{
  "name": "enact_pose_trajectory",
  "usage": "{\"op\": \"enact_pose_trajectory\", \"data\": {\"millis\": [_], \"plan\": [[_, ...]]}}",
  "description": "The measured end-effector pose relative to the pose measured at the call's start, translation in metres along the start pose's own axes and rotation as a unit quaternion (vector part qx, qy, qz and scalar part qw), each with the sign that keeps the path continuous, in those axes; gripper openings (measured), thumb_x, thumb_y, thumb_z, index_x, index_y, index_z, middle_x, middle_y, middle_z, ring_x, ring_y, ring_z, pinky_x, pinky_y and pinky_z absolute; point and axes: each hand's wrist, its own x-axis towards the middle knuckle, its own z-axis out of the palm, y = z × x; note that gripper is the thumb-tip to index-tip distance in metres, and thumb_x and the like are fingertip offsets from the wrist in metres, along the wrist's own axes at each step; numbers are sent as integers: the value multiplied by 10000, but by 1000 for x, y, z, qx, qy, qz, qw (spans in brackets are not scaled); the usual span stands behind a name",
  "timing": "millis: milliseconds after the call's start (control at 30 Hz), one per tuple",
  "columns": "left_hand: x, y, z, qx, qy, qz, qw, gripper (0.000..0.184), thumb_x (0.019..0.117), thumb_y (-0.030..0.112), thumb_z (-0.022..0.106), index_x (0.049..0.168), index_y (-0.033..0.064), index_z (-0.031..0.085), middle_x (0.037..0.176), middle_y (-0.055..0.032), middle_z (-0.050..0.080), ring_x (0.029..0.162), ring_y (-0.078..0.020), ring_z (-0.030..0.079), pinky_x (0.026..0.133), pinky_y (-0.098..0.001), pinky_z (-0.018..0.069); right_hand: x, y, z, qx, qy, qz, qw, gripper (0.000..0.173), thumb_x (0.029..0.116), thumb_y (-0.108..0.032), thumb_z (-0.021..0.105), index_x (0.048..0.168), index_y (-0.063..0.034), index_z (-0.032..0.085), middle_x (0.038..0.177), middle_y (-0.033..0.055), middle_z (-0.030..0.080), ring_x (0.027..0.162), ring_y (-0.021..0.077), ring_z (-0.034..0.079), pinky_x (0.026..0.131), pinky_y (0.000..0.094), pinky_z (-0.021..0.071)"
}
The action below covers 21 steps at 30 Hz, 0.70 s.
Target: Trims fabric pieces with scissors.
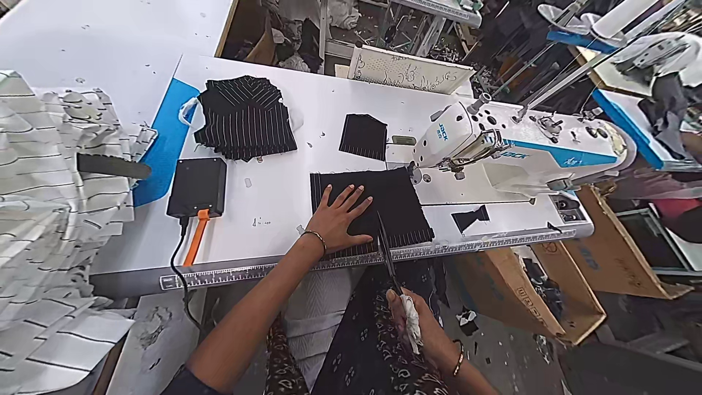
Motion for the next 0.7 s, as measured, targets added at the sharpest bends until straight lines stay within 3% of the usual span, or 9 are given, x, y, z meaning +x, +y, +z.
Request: {"op": "enact_pose_trajectory", "data": {"millis": [200,433,700], "plan": [[0,-1,0,-3,-3,-1,1000,945,891,847,377,1654,337,152,1739,5,41,1600,-226,-21,1210,-664,-79,4,-3,-2,-28,20,4,999,316,1009,-346,632,806,-117,552,556,-60,502,452,31,492,456,192,434],[1,-1,1,-11,0,5,1000,940,896,834,396,1653,324,169,1738,-5,56,1600,-234,-4,1210,-665,-75,14,-14,1,5,-3,-4,1000,329,1044,-371,564,837,-116,546,588,-59,495,472,24,483,462,174,423],[0,0,-1,-15,2,1,1000,981,888,831,421,1658,278,167,1737,-11,69,1600,-234,21,1218,-654,-53,21,-18,-2,-14,13,3,1000,325,1019,-354,628,830,-98,561,571,-41,511,458,47,508,458,201,457]]}}
